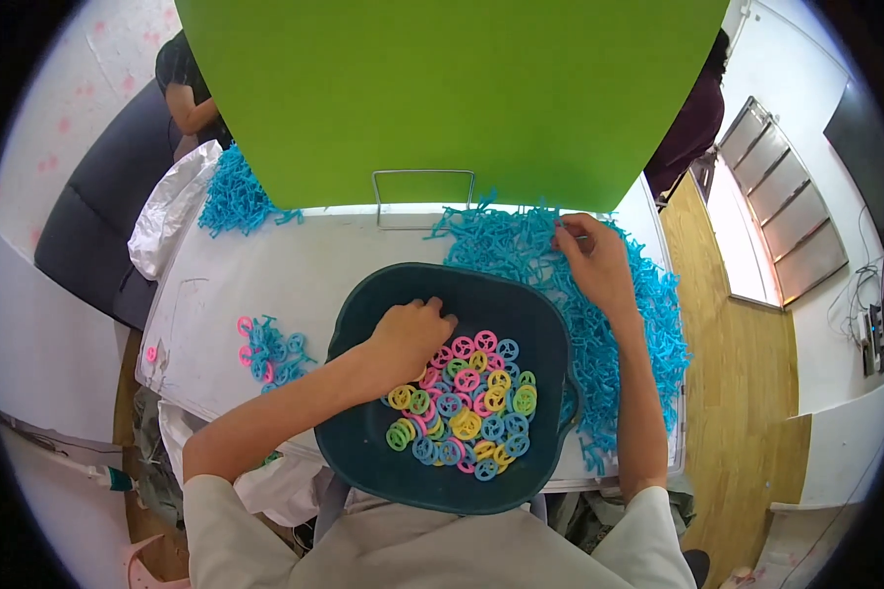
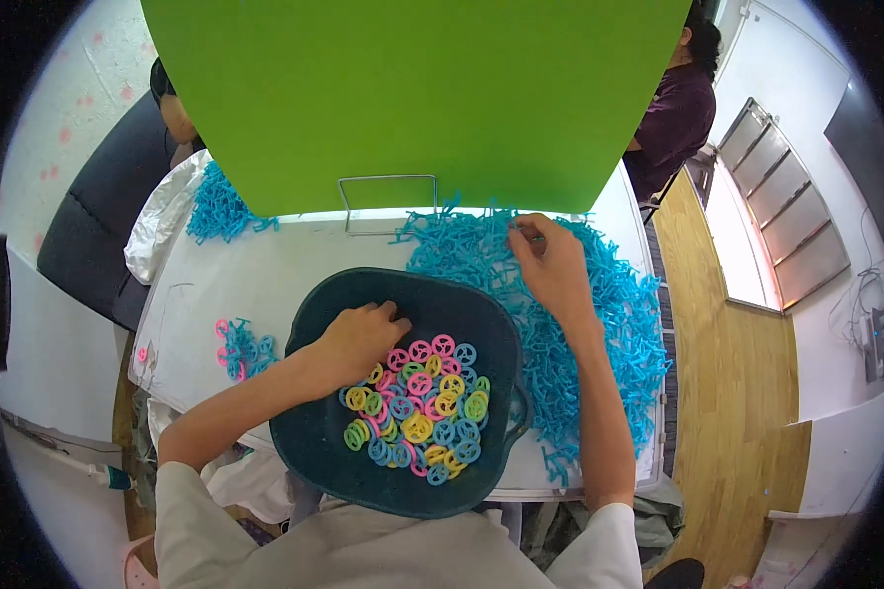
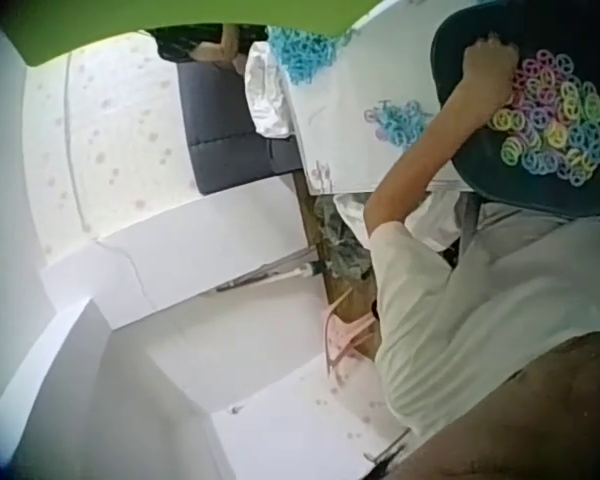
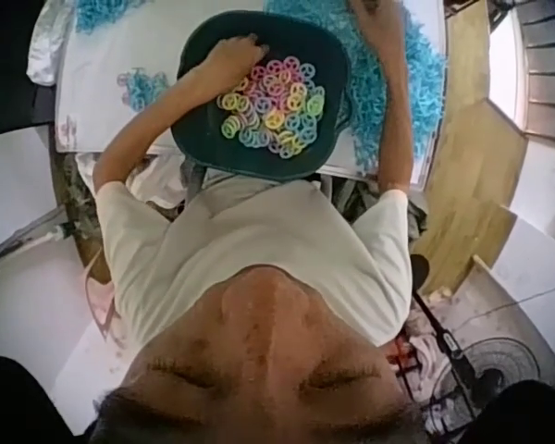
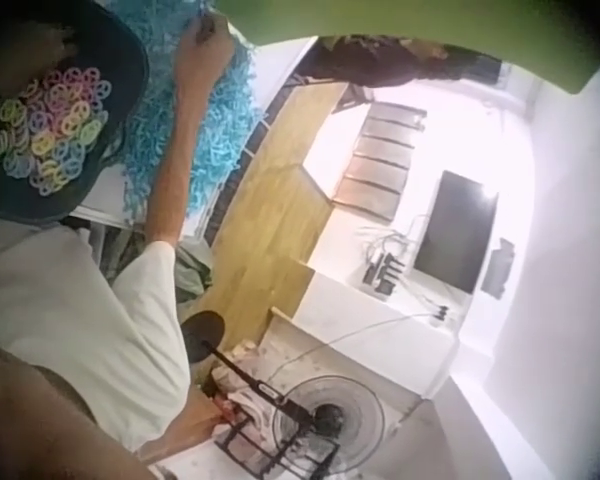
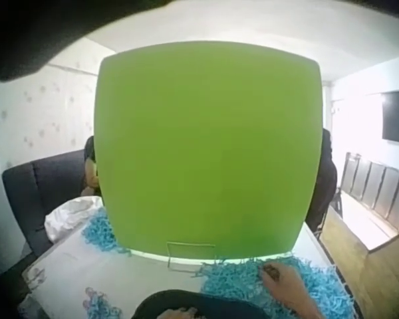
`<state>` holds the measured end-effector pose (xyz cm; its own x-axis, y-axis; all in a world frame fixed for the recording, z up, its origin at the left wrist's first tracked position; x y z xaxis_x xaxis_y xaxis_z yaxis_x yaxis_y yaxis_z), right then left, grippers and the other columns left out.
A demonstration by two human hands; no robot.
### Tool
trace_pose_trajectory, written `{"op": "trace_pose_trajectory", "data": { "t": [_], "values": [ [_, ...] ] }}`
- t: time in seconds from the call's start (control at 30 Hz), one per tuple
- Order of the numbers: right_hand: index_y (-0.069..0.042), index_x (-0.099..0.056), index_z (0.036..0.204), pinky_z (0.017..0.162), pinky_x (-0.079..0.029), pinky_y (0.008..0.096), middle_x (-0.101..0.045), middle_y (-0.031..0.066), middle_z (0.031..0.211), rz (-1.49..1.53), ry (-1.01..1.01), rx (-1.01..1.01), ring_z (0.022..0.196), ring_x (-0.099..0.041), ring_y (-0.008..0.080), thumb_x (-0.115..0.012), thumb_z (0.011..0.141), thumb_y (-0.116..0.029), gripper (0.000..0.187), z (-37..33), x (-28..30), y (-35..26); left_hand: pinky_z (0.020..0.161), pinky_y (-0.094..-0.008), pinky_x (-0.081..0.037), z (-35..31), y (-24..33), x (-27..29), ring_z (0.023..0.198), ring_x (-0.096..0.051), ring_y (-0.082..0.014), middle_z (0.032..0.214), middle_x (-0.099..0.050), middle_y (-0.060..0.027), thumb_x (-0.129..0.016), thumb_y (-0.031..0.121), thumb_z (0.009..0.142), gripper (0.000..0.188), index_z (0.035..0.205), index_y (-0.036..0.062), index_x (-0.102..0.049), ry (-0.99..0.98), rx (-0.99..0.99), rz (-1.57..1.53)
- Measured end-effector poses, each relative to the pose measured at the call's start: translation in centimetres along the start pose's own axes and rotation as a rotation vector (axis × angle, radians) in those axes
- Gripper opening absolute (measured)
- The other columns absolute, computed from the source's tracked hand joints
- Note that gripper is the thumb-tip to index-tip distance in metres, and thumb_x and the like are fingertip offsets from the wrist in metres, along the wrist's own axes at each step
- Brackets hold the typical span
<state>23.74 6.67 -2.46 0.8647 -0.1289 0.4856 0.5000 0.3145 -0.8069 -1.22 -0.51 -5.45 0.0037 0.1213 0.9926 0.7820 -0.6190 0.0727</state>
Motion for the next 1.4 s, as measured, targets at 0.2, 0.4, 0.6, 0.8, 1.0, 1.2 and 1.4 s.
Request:
{"op": "trace_pose_trajectory", "data": {
  "t": [0.2,0.4,0.6,0.8,1.0,1.2,1.4],
  "values": [
    [0.004,-0.066,0.095,0.068,-0.052,0.0248,-0.067,0.0091,0.084,0.211,-0.129,-0.081,0.076,-0.065,0.0129,-0.066,0.088,-0.011,0.016,-1.1,-0.3,-4.1,0.065,-0.0339,-0.053,-0.3,-0.5,4.7,0.074,-0.063,-0.0246,0.084,-0.061,-0.0124,-0.069,0.007,0.08,0.022,0.099,0.0028,-0.061,0.419,0.042,-0.582],
    [-0.003,-0.069,0.091,0.067,-0.052,0.0271,-0.066,0.0063,0.086,-0.043,-0.113,0.273,0.079,-0.064,0.0166,-0.073,0.081,-0.008,0.012,-2.6,-1.7,-7.2,0.064,-0.0244,-0.054,-0.2,-0.9,6.9,0.075,-0.062,-0.0111,0.085,-0.064,-0.0059,-0.064,0.017,0.092,0.019,0.097,-0.0005,-0.06,0.62,0.205,-1.42],
    [-0.003,-0.069,0.093,0.068,-0.053,0.0314,-0.067,0.0105,0.093,-0.072,-0.114,0.403,0.081,-0.066,0.0212,-0.074,0.078,-0.005,0.015,-3.7,-2.9,-8.3,0.071,-0.0256,-0.056,-0.2,-0.4,6.3,0.087,-0.062,-0.012,0.094,-0.062,-0.0067,-0.061,0.015,0.093,0.017,0.1,-0.0005,-0.057,0.614,0.203,-1.546],
    [-0.002,-0.069,0.091,0.067,-0.052,0.0311,-0.069,0.0139,0.089,-0.05,-0.109,0.308,0.076,-0.066,0.0214,-0.072,0.076,0.0,0.015,-4.6,-4.2,-8.6,0.077,-0.0257,-0.055,-0.1,-0.4,6.0,0.089,-0.062,-0.0119,0.094,-0.063,-0.0059,-0.062,0.01,0.092,0.012,0.098,0.0001,-0.059,0.586,0.234,-1.511],
    [-0.001,-0.07,0.089,0.062,-0.049,0.0275,-0.069,0.0101,0.079,0.126,-0.112,0.211,0.072,-0.064,0.0158,-0.069,0.076,0.004,0.014,-4.5,-4.3,-7.9,0.078,-0.0251,-0.053,-0.1,-0.4,5.9,0.087,-0.063,-0.0115,0.093,-0.066,-0.006,-0.062,0.006,0.091,0.007,0.096,0.0006,-0.061,0.565,0.222,-1.596],
    [0.0,-0.07,0.09,0.063,-0.05,0.0272,-0.069,0.0078,0.079,0.023,-0.124,0.157,0.072,-0.063,0.0124,-0.069,0.078,0.004,0.012,-4.7,-4.2,-8.2,0.074,-0.0238,-0.052,0.5,0.2,5.5,0.079,-0.062,-0.0105,0.083,-0.066,-0.0058,-0.061,0.0,0.089,0.004,0.092,-0.0006,-0.063,0.642,0.232,-1.493],
    [0.003,-0.067,0.094,0.069,-0.054,0.0248,-0.07,0.0097,0.082,0.396,-0.232,-0.107,0.078,-0.068,0.0146,-0.068,0.085,-0.005,0.012,-4.3,-4.5,-6.8,0.079,-0.0257,-0.053,0.6,0.2,5.6,0.088,-0.064,-0.0125,0.096,-0.068,-0.0092,-0.059,-0.001,0.09,0.01,0.098,-0.0027,-0.064,0.637,0.181,-1.346]
  ]
}}
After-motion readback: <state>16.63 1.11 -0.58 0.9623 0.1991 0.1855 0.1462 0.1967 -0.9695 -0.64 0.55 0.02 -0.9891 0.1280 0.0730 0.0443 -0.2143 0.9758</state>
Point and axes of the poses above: each hand's wrist, its own z-axis towards the middle knuckle, its own x-axis out of the back of the hand, y = z × x, the point moved 2 cm from there along z, towards the middle knuckle
